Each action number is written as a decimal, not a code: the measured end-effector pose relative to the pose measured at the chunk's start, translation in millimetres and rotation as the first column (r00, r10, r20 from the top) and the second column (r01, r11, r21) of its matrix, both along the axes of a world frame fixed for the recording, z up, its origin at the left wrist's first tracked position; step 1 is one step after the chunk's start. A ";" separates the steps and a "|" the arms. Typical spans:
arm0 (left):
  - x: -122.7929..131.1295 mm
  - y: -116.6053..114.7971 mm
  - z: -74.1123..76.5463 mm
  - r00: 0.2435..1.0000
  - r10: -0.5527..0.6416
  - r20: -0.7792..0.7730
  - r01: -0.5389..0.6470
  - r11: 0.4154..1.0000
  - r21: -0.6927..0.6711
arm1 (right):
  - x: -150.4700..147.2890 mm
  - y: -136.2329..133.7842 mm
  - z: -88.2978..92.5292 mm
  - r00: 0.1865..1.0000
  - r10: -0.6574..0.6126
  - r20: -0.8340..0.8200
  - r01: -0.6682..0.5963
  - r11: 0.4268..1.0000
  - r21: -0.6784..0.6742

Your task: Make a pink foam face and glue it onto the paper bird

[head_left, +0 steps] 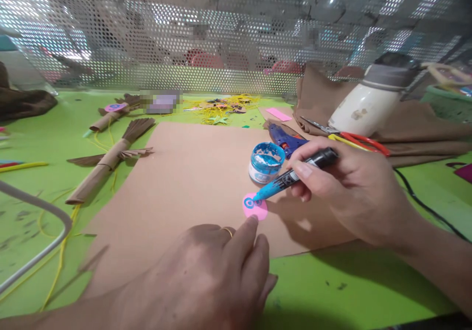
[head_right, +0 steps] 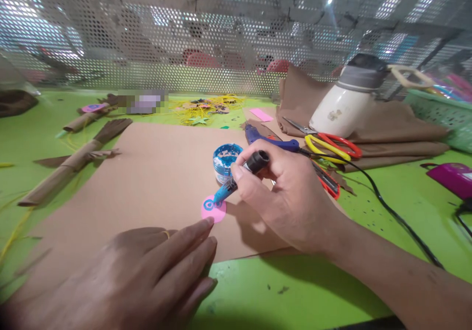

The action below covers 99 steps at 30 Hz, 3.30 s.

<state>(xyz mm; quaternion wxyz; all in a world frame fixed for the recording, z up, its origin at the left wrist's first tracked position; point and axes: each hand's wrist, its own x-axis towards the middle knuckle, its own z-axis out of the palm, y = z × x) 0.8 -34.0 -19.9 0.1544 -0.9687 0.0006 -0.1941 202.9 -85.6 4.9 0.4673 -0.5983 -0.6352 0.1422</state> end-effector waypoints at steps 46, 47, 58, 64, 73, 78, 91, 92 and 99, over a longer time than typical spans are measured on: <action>3.7 -8.6 -8.9 0.991 0.117 0.066 -0.113 0.991 -0.066 | 1.3 0.0 8.0 0.999 -0.045 0.029 0.045 0.999 0.017; 3.5 -10.2 -9.1 0.989 0.135 0.061 -0.130 0.989 -0.077 | 0.8 0.0 7.8 0.999 -0.033 0.025 0.032 0.999 0.007; 3.9 -7.7 -11.6 0.992 0.086 0.089 -0.080 0.995 -0.060 | 0.6 1.0 7.0 1.000 -0.011 0.026 0.011 1.000 -0.027; 2.7 -11.7 -12.0 0.977 0.201 0.067 -0.196 0.978 -0.074 | 3.6 -1.7 8.4 0.994 -0.022 0.108 0.024 1.000 -0.018; 3.8 -13.5 -11.6 0.973 0.215 0.082 -0.206 0.974 -0.098 | 0.7 -0.7 8.3 0.994 -0.061 0.085 0.059 0.998 0.023; 3.0 -11.1 -12.4 0.984 0.156 0.082 -0.150 0.986 -0.075 | 1.7 -0.5 5.2 0.999 -0.012 0.040 0.012 1.000 -0.011; 3.8 -13.5 -13.6 0.976 0.199 0.086 -0.192 0.978 -0.080 | 4.8 0.7 7.0 0.990 -0.120 0.077 0.119 0.993 0.023; 3.9 -13.4 -13.7 0.977 0.199 0.082 -0.193 0.978 -0.079 | 4.6 0.5 7.2 0.989 -0.123 0.078 0.122 0.992 0.025; 4.2 -8.7 -13.1 0.989 0.125 0.077 -0.120 0.990 -0.070 | 3.9 1.3 5.5 0.995 -0.089 0.045 0.088 0.996 0.028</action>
